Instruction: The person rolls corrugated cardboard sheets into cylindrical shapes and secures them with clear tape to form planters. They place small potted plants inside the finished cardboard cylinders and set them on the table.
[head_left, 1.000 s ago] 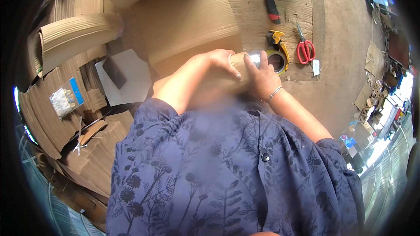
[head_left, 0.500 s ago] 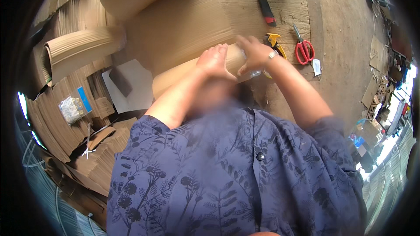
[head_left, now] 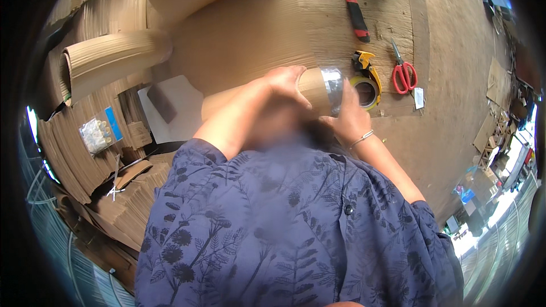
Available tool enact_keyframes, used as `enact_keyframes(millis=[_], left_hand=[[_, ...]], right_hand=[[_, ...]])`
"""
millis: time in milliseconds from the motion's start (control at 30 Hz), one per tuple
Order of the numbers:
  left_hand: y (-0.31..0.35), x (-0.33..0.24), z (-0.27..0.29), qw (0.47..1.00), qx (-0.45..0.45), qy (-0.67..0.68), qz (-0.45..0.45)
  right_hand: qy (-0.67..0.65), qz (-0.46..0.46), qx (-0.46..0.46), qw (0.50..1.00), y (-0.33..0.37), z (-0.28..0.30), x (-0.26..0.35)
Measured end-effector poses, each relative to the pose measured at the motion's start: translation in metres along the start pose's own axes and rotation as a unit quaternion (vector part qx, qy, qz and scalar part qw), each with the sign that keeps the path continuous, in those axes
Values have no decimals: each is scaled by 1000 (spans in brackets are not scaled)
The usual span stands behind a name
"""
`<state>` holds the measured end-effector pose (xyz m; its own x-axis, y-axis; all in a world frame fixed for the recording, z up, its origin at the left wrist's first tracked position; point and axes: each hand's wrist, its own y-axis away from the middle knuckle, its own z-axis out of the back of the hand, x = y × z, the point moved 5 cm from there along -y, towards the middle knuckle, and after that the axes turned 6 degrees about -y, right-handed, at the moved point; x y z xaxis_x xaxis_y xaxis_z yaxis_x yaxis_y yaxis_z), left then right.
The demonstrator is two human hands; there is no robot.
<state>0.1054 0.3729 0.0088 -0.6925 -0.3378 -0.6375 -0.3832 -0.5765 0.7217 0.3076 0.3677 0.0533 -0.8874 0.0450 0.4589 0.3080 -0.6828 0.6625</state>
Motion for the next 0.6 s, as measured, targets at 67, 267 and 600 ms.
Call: enact_keyframes(millis=[67, 267, 600], left_hand=[[-9, 11, 1, 1000, 22, 2, -2], [-20, 28, 6, 997, 32, 63, -9], [31, 10, -32, 914, -317, -251, 16]], right_hand=[[213, 177, -94, 956, 3, -6, 17], [317, 206, 28, 925, -38, -19, 44], [385, 155, 164, 895, -69, 1, 100]])
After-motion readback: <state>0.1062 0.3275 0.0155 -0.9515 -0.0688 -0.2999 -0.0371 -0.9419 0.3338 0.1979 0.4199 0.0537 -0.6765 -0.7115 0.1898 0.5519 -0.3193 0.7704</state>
